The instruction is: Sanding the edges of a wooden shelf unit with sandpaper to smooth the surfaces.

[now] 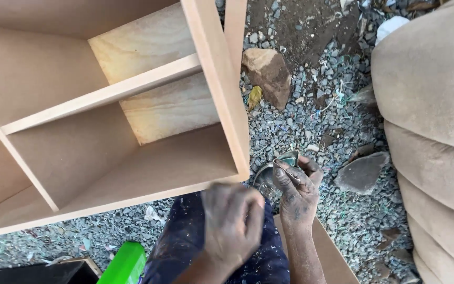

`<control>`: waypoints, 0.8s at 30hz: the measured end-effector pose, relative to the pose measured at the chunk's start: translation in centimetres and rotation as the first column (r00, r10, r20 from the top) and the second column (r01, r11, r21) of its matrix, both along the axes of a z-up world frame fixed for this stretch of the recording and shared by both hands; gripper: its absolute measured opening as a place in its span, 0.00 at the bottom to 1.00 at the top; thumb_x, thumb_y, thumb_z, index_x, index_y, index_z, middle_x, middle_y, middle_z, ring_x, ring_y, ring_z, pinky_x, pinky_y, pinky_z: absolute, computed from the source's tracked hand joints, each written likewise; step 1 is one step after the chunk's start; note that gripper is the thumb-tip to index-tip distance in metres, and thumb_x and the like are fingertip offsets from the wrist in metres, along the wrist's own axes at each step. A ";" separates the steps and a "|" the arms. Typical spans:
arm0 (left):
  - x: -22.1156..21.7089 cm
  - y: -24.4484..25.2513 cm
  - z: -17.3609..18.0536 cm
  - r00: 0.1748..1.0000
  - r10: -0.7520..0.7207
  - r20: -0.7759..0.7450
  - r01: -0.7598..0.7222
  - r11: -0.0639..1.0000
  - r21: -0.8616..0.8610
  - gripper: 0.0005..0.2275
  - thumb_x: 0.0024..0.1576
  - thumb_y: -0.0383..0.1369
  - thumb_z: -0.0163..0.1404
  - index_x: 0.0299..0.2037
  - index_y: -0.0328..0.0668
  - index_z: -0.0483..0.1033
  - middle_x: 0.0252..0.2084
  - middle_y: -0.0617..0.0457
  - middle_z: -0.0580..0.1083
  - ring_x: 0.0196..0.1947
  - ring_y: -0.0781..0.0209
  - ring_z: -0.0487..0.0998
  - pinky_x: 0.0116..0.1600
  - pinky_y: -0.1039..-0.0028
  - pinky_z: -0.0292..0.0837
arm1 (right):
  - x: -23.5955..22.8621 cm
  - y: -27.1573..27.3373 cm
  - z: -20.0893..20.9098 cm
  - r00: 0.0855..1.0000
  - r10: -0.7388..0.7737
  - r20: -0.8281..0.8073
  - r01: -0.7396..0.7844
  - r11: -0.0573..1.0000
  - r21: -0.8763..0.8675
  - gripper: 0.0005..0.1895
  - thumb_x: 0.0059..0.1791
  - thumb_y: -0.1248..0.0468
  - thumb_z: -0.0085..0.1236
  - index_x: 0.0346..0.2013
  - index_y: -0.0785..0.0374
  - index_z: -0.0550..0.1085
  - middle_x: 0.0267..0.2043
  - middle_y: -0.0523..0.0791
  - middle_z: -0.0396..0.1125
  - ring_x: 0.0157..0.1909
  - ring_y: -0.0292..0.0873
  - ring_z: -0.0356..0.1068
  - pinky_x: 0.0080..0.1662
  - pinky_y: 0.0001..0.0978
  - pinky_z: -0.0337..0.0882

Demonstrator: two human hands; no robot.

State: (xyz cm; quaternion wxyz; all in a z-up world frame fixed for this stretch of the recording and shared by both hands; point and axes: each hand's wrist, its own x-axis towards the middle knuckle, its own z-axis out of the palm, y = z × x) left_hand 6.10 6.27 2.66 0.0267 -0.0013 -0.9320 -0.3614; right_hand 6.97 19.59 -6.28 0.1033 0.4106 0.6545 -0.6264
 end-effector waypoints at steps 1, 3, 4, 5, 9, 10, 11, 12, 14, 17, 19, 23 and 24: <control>0.7 0.9 0.5 1.000 -0.013 0.008 0.013 1.000 -0.001 0.01 0.57 0.30 0.48 0.34 0.49 0.71 0.36 0.55 0.70 0.41 0.57 0.67 0.50 0.64 0.59 | 0.7 0.6 -0.6 1.000 -0.013 0.008 0.013 1.000 -0.001 0.11 0.44 0.62 0.67 0.40 0.58 0.82 0.61 0.40 0.54 0.67 0.38 0.59 0.54 0.35 0.82; 1.9 2.5 1.3 0.981 -0.193 0.010 0.189 0.968 0.166 0.05 0.59 0.28 0.46 0.32 0.42 0.73 0.33 0.51 0.71 0.35 0.56 0.73 0.48 0.61 0.68 | 2.1 1.7 -2.0 0.986 0.164 0.022 -0.166 0.969 0.185 0.10 0.47 0.59 0.66 0.43 0.51 0.83 0.60 0.39 0.54 0.64 0.35 0.57 0.62 0.27 0.68; 2.0 3.0 1.9 0.978 -0.206 0.013 0.202 0.966 0.163 0.05 0.59 0.28 0.46 0.32 0.42 0.73 0.33 0.51 0.71 0.35 0.56 0.73 0.48 0.61 0.68 | 1.6 1.6 -1.3 0.988 0.151 0.023 -0.153 0.971 0.181 0.10 0.47 0.59 0.66 0.43 0.51 0.83 0.60 0.39 0.54 0.64 0.35 0.57 0.62 0.27 0.68; 2.1 3.5 2.6 0.962 -0.261 0.083 0.229 0.933 0.278 0.05 0.61 0.28 0.49 0.32 0.41 0.72 0.35 0.50 0.72 0.36 0.54 0.72 0.48 0.61 0.69 | 1.1 1.5 -0.6 0.994 0.098 0.050 -0.098 0.995 -0.005 0.12 0.48 0.64 0.62 0.46 0.57 0.81 0.61 0.43 0.62 0.65 0.40 0.63 0.61 0.31 0.72; 3.0 5.8 1.7 0.932 -0.345 0.111 0.271 0.867 0.417 0.06 0.64 0.27 0.51 0.33 0.43 0.74 0.31 0.52 0.67 0.31 0.52 0.71 0.40 0.64 0.68 | 1.9 -0.7 -2.6 0.998 -0.061 0.014 0.062 0.962 -0.265 0.14 0.48 0.70 0.58 0.49 0.67 0.79 0.62 0.49 0.71 0.65 0.47 0.71 0.61 0.37 0.75; 2.5 6.0 1.5 0.928 -0.354 0.115 0.280 0.867 0.413 0.06 0.64 0.27 0.51 0.33 0.43 0.74 0.31 0.52 0.67 0.31 0.52 0.71 0.40 0.64 0.68 | 2.6 -1.3 -3.3 0.997 -0.072 0.016 0.073 0.960 -0.270 0.14 0.48 0.70 0.58 0.49 0.67 0.79 0.62 0.49 0.71 0.65 0.47 0.71 0.61 0.37 0.75; 2.1 6.3 1.2 0.923 -0.367 0.118 0.277 0.844 0.459 0.05 0.65 0.26 0.49 0.35 0.40 0.74 0.35 0.48 0.70 0.34 0.50 0.73 0.44 0.62 0.70 | 3.2 -1.8 -4.0 0.991 -0.135 -0.022 0.121 0.941 -0.317 0.15 0.47 0.71 0.59 0.49 0.70 0.78 0.61 0.51 0.72 0.63 0.48 0.71 0.61 0.38 0.75; 1.8 6.5 1.0 0.917 -0.380 0.123 0.271 0.819 0.505 0.05 0.65 0.24 0.47 0.38 0.37 0.74 0.38 0.44 0.73 0.36 0.48 0.74 0.47 0.60 0.71 | 3.9 -2.5 -4.6 0.979 -0.199 -0.054 0.166 0.917 -0.364 0.15 0.47 0.72 0.60 0.48 0.73 0.78 0.61 0.53 0.72 0.62 0.49 0.72 0.61 0.39 0.75; 0.6 5.6 1.3 0.905 -0.395 0.157 0.281 0.834 0.475 0.05 0.66 0.28 0.47 0.39 0.36 0.74 0.40 0.45 0.74 0.40 0.49 0.74 0.50 0.59 0.71 | 2.9 -2.7 -3.6 0.985 -0.111 0.130 0.146 0.943 -0.300 0.15 0.47 0.66 0.62 0.48 0.67 0.77 0.53 0.50 0.75 0.53 0.46 0.74 0.54 0.36 0.75; -2.6 3.2 1.6 0.927 -0.333 0.172 0.217 0.851 0.479 0.06 0.64 0.31 0.45 0.35 0.40 0.72 0.33 0.49 0.74 0.34 0.49 0.73 0.44 0.59 0.68 | 0.3 -4.1 0.9 0.983 -0.143 0.113 0.180 0.863 -0.473 0.05 0.50 0.65 0.58 0.35 0.56 0.70 0.35 0.41 0.64 0.36 0.37 0.62 0.38 0.29 0.62; -3.7 0.8 0.3 0.952 -0.264 0.156 0.152 0.847 0.509 0.08 0.62 0.31 0.44 0.28 0.44 0.69 0.25 0.51 0.73 0.25 0.48 0.74 0.35 0.60 0.66 | -1.4 -4.7 3.1 0.950 -0.306 -0.065 0.181 0.707 -0.684 0.16 0.52 0.70 0.52 0.22 0.51 0.62 0.25 0.35 0.50 0.28 0.30 0.48 0.29 0.26 0.49; -3.4 -4.5 -4.2 0.811 0.326 0.487 -0.255 0.944 -0.207 0.15 0.66 0.43 0.36 0.46 0.45 0.73 0.40 0.47 0.72 0.40 0.51 0.74 0.47 0.60 0.71 | -2.3 -5.7 5.3 0.939 -0.030 0.342 0.116 0.965 -0.235 0.23 0.41 0.48 0.63 0.39 0.62 0.84 0.37 0.45 0.78 0.38 0.41 0.74 0.41 0.33 0.74; -3.6 -5.5 -5.4 0.630 0.426 0.649 -0.227 0.901 -0.371 0.24 0.66 0.50 0.30 0.56 0.45 0.74 0.46 0.41 0.77 0.47 0.44 0.80 0.49 0.52 0.77 | -2.4 -6.2 6.0 0.904 0.062 0.423 0.042 0.972 -0.231 0.25 0.39 0.43 0.61 0.37 0.60 0.83 0.34 0.43 0.76 0.34 0.42 0.72 0.40 0.35 0.72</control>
